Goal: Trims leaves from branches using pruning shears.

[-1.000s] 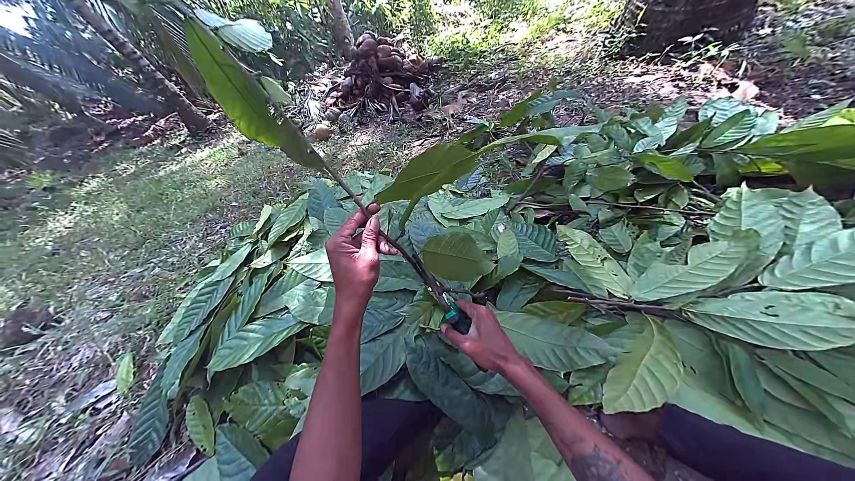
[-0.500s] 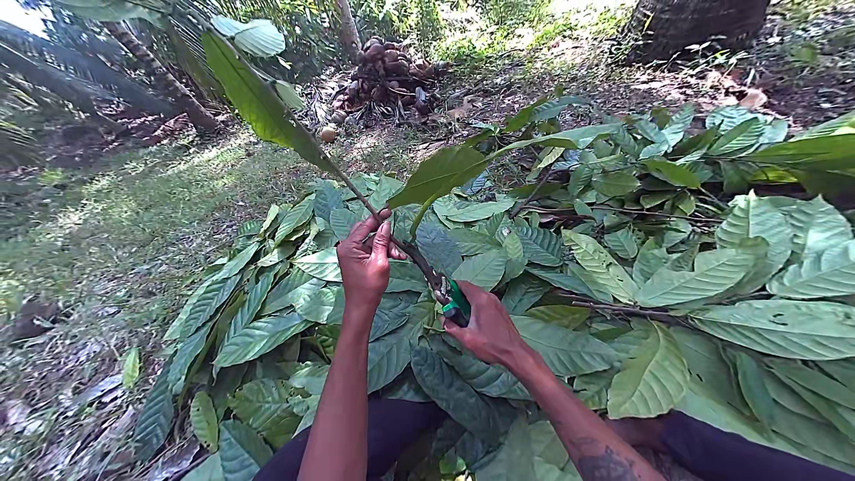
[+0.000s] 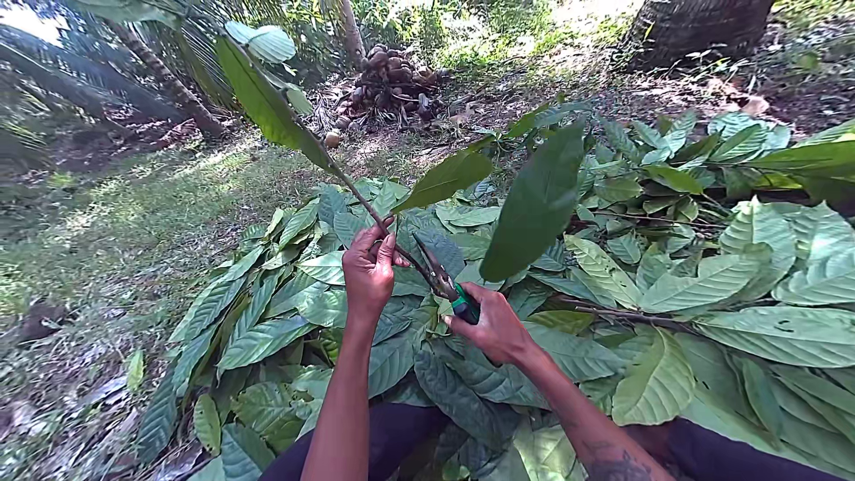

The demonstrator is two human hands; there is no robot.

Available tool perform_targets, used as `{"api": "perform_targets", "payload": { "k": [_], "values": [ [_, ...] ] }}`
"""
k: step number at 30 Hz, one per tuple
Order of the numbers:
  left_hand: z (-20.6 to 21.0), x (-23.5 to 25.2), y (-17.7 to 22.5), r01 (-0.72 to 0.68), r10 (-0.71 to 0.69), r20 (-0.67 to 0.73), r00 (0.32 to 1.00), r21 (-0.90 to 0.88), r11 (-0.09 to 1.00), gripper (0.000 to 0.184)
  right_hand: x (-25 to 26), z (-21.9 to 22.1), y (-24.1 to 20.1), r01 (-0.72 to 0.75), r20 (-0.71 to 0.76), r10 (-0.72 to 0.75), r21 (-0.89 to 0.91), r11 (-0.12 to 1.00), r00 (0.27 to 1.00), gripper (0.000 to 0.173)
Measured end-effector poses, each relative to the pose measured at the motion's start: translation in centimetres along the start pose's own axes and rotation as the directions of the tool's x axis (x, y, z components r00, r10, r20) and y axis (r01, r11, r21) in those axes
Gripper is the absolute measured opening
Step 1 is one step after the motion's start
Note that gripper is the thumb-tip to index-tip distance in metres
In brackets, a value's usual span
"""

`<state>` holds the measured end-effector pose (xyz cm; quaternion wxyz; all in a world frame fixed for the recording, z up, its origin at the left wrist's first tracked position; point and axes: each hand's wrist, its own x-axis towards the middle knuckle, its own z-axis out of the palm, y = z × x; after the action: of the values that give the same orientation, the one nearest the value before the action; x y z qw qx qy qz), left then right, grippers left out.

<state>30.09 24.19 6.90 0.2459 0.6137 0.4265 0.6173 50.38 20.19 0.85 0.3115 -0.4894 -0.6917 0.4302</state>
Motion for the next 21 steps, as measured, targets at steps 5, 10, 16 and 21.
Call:
{"api": "perform_targets", "payload": {
  "k": [5,10,16,21],
  "values": [
    [-0.2,-0.6,0.6,-0.030,0.023,0.047,0.999,0.145,0.989,0.035,-0.1,-1.7,-3.1,-0.031,0.072,0.032,-0.017,0.999,0.997,0.043],
    [0.2,-1.5,1.2,-0.047,0.034,0.072,0.997,0.192,0.980,0.032,-0.7,-2.0,-4.6,-0.074,0.075,0.084,-0.120,0.990,0.994,0.046],
    [0.7,-2.3,1.5,-0.083,0.065,0.091,0.994,0.213,0.974,0.030,-1.5,-1.5,-4.7,-0.044,0.045,0.050,-0.117,0.992,0.998,0.047],
    [0.8,-3.0,1.9,-0.089,0.070,0.090,0.994,0.237,0.968,0.039,-1.9,-1.1,-5.0,-0.038,0.022,0.041,-0.106,0.994,0.999,0.046]
  ]
}}
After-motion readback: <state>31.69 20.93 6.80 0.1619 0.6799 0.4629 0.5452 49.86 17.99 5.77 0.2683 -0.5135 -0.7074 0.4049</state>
